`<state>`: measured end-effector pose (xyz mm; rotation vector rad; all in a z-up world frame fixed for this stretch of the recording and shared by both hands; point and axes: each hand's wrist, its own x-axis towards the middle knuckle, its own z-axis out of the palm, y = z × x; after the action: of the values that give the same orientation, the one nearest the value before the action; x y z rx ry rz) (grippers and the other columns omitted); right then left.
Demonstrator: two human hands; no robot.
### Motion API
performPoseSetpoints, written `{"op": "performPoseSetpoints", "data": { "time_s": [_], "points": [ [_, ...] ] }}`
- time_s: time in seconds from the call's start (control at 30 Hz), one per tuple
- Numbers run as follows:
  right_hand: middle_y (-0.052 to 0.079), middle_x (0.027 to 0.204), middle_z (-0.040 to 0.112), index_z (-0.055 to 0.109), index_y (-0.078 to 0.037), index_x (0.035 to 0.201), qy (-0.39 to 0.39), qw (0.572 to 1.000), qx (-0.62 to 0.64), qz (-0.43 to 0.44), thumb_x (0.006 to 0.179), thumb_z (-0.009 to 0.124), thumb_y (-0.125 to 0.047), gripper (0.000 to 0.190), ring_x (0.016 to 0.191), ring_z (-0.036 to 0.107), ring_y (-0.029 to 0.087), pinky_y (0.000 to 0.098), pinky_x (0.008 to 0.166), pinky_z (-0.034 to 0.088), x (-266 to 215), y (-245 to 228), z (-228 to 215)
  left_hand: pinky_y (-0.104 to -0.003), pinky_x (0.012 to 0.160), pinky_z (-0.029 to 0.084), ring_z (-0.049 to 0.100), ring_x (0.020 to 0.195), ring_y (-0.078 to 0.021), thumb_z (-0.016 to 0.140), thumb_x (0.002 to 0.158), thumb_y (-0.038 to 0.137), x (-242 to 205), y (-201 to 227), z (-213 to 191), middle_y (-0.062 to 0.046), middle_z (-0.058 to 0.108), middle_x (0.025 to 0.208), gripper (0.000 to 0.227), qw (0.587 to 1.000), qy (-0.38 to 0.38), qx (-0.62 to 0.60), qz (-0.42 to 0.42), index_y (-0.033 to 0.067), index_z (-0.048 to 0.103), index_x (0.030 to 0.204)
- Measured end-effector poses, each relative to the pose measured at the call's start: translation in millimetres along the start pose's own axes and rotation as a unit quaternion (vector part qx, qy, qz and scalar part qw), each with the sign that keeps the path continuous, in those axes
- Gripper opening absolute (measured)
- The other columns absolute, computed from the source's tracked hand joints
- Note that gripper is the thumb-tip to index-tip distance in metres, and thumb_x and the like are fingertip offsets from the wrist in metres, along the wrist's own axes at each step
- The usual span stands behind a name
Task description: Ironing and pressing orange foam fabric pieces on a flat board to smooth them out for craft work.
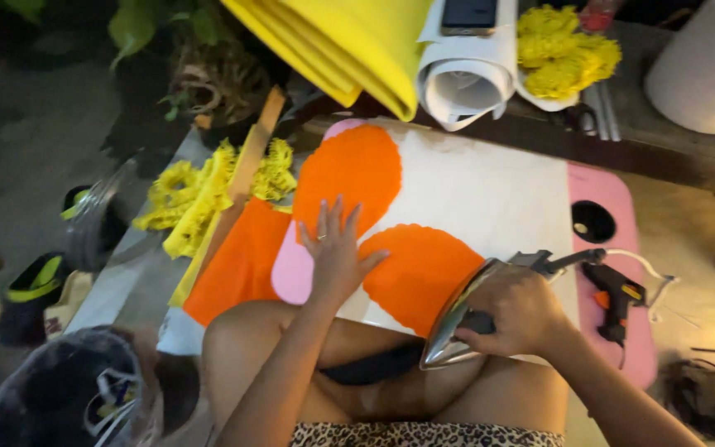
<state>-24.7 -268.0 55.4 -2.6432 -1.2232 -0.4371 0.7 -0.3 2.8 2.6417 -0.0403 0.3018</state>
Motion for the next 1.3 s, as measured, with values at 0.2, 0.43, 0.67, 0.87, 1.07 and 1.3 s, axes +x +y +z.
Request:
{"op": "performPoseSetpoints", "data": {
  "time_s": [0.2, 0.43, 0.67, 0.87, 1.07, 1.3],
  "points": [
    [-0.003, 0.050, 0.055, 0.056, -0.027, 0.054, -0.009, 1.000, -0.004, 0.023, 0.067, 0.049, -0.077, 0.052, 0.054, 0.060, 0.022, 0.0369, 0.050, 0.047, -13.7, 4.9, 1.7, -0.070, 0.103, 0.000, 0.014, 0.140, -0.0376, 0.076, 0.071, 0.046, -0.3, -2.9, 1.3, -0.017, 0.026, 0.147, 0.086, 0.999, 0.022, -0.035, 0.007, 0.0145, 0.036, 0.140],
    [0.000, 0.057, 0.062, 0.066, -0.030, 0.063, -0.073, 0.995, -0.026, 0.067, 0.062, 0.055, -0.074, 0.045, 0.061, 0.064, 0.024, 0.0400, 0.056, 0.051, -18.4, 12.1, 3.5, -0.070, 0.102, -0.003, 0.011, 0.142, -0.0356, 0.074, 0.075, 0.040, -1.5, -5.6, 3.2, -0.013, 0.024, 0.148, 0.079, 0.998, 0.014, -0.063, 0.008, 0.0191, 0.034, 0.141],
    [0.005, 0.063, 0.067, 0.067, -0.028, 0.077, -0.102, 0.961, -0.093, 0.239, 0.067, 0.047, -0.073, 0.050, 0.068, 0.068, 0.028, 0.0384, 0.062, 0.052, -2.0, 29.9, -7.8, -0.061, 0.104, 0.016, 0.032, 0.134, -0.0319, 0.067, 0.079, 0.012, -11.2, -5.3, -3.2, -0.007, 0.042, 0.139, 0.054, 0.973, 0.170, -0.095, 0.124, 0.0191, 0.050, 0.129],
    [0.013, 0.075, 0.069, 0.058, -0.023, 0.097, -0.068, 0.904, -0.080, 0.414, 0.076, 0.044, -0.077, 0.060, 0.078, 0.068, 0.036, 0.0414, 0.066, 0.051, 41.8, 5.8, -54.6, -0.037, 0.079, 0.043, 0.058, 0.082, -0.0227, 0.063, 0.075, 0.012, -55.5, 5.5, -14.4, 0.003, 0.059, 0.085, 0.012, 0.907, 0.338, -0.196, 0.159, 0.0184, 0.064, 0.084],
    [0.014, 0.083, 0.070, 0.057, -0.018, 0.102, -0.116, 0.914, -0.079, 0.380, 0.072, 0.063, -0.064, 0.055, 0.079, 0.067, 0.036, 0.0455, 0.068, 0.051, 64.7, -10.3, -39.9, -0.038, 0.082, 0.042, 0.059, 0.088, -0.0237, 0.060, 0.072, 0.013, -116.0, 51.6, -16.6, 0.000, 0.062, 0.092, 0.015, 0.924, 0.190, -0.251, 0.217, 0.0163, 0.063, 0.086],
    [0.010, 0.073, 0.068, 0.059, -0.013, 0.094, -0.146, 0.933, -0.080, 0.319, 0.072, 0.061, -0.069, 0.059, 0.063, 0.065, 0.029, 0.0387, 0.060, 0.051, 65.6, -32.4, -12.7, -0.047, 0.104, 0.025, 0.047, 0.122, -0.0273, 0.059, 0.075, 0.018, -137.7, 58.5, 7.8, -0.009, 0.055, 0.126, 0.047, 0.948, 0.094, -0.208, 0.223, 0.0085, 0.055, 0.120]
  ]
}}
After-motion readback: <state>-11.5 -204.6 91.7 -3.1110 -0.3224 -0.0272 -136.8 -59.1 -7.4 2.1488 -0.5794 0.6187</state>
